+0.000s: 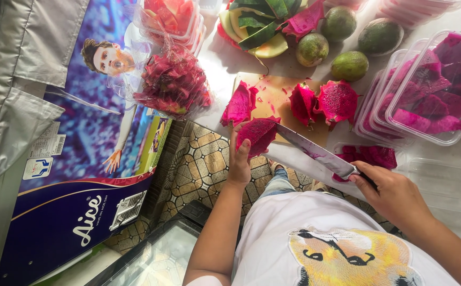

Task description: Slicing dragon fruit and placing the pieces into plastic containers

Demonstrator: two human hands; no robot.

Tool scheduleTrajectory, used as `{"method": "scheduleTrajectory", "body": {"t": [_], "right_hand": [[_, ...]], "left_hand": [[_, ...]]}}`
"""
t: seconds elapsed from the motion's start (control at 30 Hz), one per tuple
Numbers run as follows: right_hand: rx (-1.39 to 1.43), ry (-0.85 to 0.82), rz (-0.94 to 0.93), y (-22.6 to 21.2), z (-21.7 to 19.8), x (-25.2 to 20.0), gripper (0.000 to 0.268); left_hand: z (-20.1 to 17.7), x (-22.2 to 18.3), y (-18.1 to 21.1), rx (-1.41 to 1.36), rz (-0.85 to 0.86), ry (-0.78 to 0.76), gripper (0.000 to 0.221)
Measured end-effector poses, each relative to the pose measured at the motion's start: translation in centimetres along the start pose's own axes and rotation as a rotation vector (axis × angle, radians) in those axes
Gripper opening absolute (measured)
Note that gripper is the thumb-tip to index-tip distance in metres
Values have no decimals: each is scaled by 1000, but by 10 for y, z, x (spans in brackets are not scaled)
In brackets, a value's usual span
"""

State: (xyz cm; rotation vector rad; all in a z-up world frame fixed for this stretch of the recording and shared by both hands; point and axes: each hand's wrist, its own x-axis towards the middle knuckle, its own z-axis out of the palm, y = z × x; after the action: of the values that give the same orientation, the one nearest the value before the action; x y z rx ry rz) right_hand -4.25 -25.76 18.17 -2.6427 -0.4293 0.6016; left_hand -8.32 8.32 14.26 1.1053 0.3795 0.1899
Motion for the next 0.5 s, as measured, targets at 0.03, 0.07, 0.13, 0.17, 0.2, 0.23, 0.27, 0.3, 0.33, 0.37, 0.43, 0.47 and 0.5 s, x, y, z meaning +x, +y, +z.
{"method": "scheduleTrajectory", "body": {"t": [0.03,0.07,0.13,0.17,0.2,0.23,0.27,0.3,0.33,0.37,0.43,0.47,0.5], "right_hand": [[0,-1,-1,0,1,2,46],[20,-38,43,0,2,4,47],[40,-74,87,-1,4,8,47],[73,-87,94,-2,5,10,46],[106,-99,103,-3,6,11,46],[106,-98,104,-5,5,13,46],[124,-127,129,-7,4,15,47],[141,-155,155,-9,3,17,48],[140,-155,154,-6,6,18,48],[145,-143,128,-2,9,19,48],[148,-135,101,1,12,20,48],[139,-137,92,0,12,21,49],[130,-138,83,-1,12,22,49]], "left_hand": [[-1,0,0,0,0,2,66],[-2,0,0,-61,-13,17,69],[-4,-1,-1,-122,-26,32,72],[-5,-1,-2,-152,-23,42,71],[-6,-2,-3,-182,-22,51,71],[-6,-1,-4,-183,-22,49,71],[-6,-1,-5,-195,-20,60,70],[-7,-2,-6,-208,-19,70,70],[-6,-1,-5,-209,-18,70,70],[-6,-1,-4,-202,-25,79,70],[-8,-2,-5,-196,-33,92,70],[-10,-2,-7,-227,-33,106,66],[-12,-2,-8,-257,-32,121,62]]}}
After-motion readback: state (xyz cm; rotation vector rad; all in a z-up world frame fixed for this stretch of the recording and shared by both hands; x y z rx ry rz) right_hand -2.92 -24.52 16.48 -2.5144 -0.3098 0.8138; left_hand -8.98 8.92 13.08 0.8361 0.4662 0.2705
